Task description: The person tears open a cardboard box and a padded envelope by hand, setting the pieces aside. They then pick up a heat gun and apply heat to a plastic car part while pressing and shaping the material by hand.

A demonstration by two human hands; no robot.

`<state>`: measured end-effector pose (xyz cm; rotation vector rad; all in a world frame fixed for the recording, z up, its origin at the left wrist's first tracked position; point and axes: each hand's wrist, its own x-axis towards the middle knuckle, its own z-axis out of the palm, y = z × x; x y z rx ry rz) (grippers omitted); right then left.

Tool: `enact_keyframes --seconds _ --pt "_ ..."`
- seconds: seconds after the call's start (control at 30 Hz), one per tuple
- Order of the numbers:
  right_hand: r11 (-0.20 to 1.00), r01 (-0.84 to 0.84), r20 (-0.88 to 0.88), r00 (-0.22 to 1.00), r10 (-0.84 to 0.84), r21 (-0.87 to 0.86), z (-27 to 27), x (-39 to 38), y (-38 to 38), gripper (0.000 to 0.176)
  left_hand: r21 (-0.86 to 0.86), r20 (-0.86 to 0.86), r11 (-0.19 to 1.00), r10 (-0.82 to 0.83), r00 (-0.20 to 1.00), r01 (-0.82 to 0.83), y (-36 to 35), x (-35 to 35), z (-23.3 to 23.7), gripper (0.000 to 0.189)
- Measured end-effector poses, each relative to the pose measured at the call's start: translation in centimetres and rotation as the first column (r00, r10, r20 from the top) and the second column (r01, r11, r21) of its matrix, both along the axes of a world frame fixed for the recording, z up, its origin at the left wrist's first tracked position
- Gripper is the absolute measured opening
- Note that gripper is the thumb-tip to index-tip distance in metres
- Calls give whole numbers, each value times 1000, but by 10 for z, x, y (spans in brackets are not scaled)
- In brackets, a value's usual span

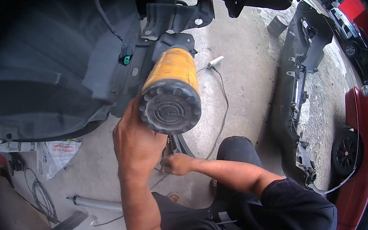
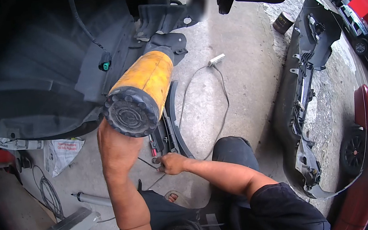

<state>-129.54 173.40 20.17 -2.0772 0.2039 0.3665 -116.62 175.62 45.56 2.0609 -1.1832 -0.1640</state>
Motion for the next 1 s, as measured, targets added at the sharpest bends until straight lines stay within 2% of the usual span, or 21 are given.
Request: enact_keyframes --seconds 0.17,0.27,0.43,0.53,0.6,0.87,0.93,1.0 --pt "1000 6 -1 1000 -6 0 -4 1 0 45 -65 38 998 -23 999 25 4 5 -6 45" --pt "1000 -4 4 1000 4 0 -5 1 0 45 -84 2 996 -17 1000 17 6 7 -3 39" --pt "1000 -3 19 1000 4 -21 -15 -1 5 46 -40 -31 995 95 995 -97 15 14 9 32" --pt "999 -9 32 999 10 -40 -14 -2 4 37 -66 -83 989 127 988 -132 20 18 8 32" --pt "999 -17 26 1000 18 -39 -15 -1 3 46 -73 -78 990 113 991 -119 22 21 9 33" --pt "999 -31 -14 999 31 -15 -1 1 -1 46 -74 -58 996 35 998 -39 33 25 16 37" --pt "999 -31 -23 999 30 -13 -2 0 0 45 -50 -18 998 -24 1000 23 37 28 16 38" --pt "1000 -13 -10 1000 13 -4 -3 0 0 46 -58 -24 998 2 1000 -3 40 32 12 38"
